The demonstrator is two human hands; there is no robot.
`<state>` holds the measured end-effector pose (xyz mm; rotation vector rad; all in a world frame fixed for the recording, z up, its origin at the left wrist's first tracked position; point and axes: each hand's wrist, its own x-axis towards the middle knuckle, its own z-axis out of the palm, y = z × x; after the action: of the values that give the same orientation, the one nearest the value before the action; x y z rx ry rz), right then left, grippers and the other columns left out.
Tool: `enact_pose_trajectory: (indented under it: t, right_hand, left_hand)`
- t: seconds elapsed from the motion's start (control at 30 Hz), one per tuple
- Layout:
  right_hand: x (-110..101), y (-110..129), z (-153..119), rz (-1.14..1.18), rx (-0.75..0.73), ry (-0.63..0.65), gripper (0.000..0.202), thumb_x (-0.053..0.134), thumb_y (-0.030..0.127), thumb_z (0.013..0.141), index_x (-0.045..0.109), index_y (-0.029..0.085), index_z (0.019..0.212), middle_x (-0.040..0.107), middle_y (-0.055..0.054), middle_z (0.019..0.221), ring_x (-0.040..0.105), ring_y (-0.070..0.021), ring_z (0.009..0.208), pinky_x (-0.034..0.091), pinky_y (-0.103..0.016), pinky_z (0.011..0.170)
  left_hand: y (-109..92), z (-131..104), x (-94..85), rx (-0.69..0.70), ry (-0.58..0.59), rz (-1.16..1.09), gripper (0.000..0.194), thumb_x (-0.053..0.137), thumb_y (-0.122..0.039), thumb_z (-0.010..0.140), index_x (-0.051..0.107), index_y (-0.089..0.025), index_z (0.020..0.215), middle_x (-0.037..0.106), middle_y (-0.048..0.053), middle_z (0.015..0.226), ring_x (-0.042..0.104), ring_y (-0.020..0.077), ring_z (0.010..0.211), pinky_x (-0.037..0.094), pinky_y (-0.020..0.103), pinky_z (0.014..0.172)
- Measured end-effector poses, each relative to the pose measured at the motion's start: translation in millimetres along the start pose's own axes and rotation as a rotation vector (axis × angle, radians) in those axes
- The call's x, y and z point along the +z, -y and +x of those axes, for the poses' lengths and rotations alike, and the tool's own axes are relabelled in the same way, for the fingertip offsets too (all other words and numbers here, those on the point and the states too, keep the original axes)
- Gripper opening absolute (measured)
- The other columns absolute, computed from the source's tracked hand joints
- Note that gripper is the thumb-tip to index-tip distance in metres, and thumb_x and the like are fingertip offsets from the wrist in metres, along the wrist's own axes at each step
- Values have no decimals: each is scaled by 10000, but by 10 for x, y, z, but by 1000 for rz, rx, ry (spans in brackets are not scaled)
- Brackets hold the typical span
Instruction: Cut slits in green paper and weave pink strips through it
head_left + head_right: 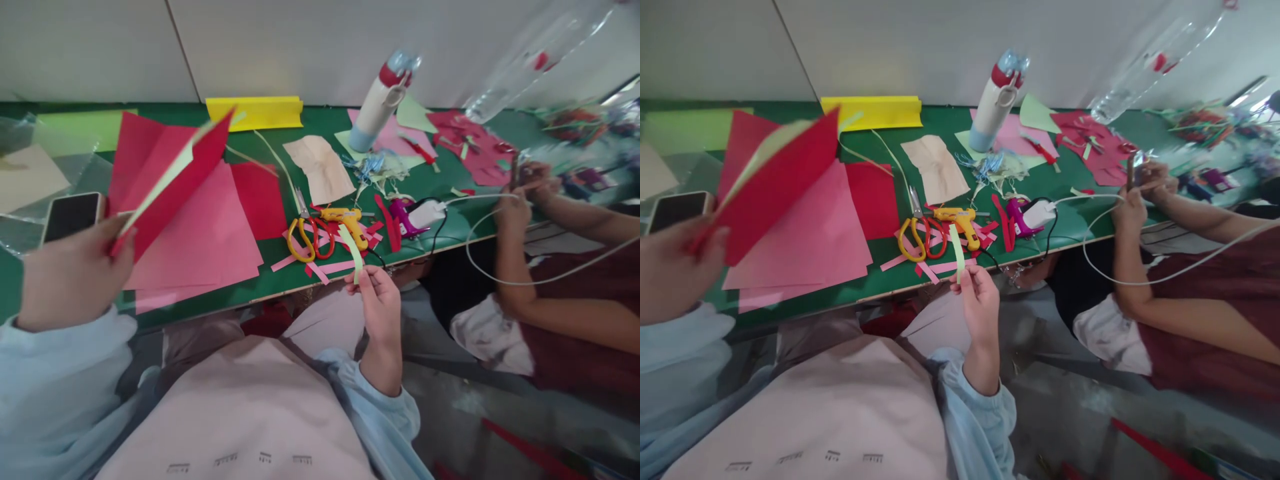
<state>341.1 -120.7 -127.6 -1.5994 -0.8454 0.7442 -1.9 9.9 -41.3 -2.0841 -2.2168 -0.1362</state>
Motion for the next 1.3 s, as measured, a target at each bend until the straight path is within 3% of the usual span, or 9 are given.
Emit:
enact_pose_trajectory:
  t: [0.07,0.13,0.27,0.5,0.77,0.93,1.1,1.2,1.3]
  right_hand:
    - [14,9,26,8,1,3,275,598,471,889,607,210,804,667,-12,745,604,-131,634,505,-270,635]
    - [31,14,56,13,-1,10,276,602,473,886,606,207,811,668,-11,738,602,-131,628,505,-271,635]
    - [78,13,129,37,2,34,313,612,513,863,599,202,830,683,-16,733,617,-145,631,511,-279,624]
    - [255,51,233,62,-7,119,368,640,562,820,600,198,787,698,-29,719,624,-151,619,526,-283,605]
    - [280,10,278,71,-14,137,367,625,556,835,601,193,791,691,-30,718,628,-141,619,528,-258,570]
    - [305,70,281,74,-21,140,351,631,540,833,596,192,807,690,-30,715,630,-135,604,511,-237,523]
    - [625,171,101,115,-51,262,275,598,473,876,607,200,847,679,-12,693,624,-114,575,533,-235,563]
    - [875,191,-75,167,-103,366,231,576,439,897,626,215,874,664,4,691,643,-116,605,551,-234,603]
    - [1057,152,-214,190,-65,462,214,581,422,888,638,216,903,676,-2,733,660,-124,633,555,-228,591]
  left_hand:
    - [-17,-84,104,168,150,142,522,336,-437,922,508,-263,1383,719,96,927,678,322,778,449,358,626]
    - [-64,-183,198,368,327,243,529,306,-266,932,451,-224,1438,731,120,1024,696,310,824,452,344,603]
    - [-193,-397,297,560,395,271,537,306,-138,920,467,-208,1428,696,114,1197,694,282,965,492,332,636]
    - [-311,-586,309,576,450,243,561,361,-39,880,486,-199,1403,728,100,1085,702,244,905,520,319,668]
    - [-397,-336,417,429,317,304,513,264,-27,913,486,-136,1363,725,117,990,703,268,865,482,339,592]
    - [-324,-256,505,493,258,291,440,325,-61,910,544,-147,1282,676,136,1174,680,275,979,507,347,695]
    - [-409,-319,396,659,245,-131,363,459,-379,937,626,-174,1185,649,124,1275,607,303,1149,446,424,986]
    - [-610,-373,379,595,457,-548,503,306,-521,961,698,-205,958,743,58,998,673,232,918,496,342,843]
    - [-793,-407,445,385,573,-881,564,328,-621,898,677,-189,797,730,42,784,660,190,745,500,276,699]
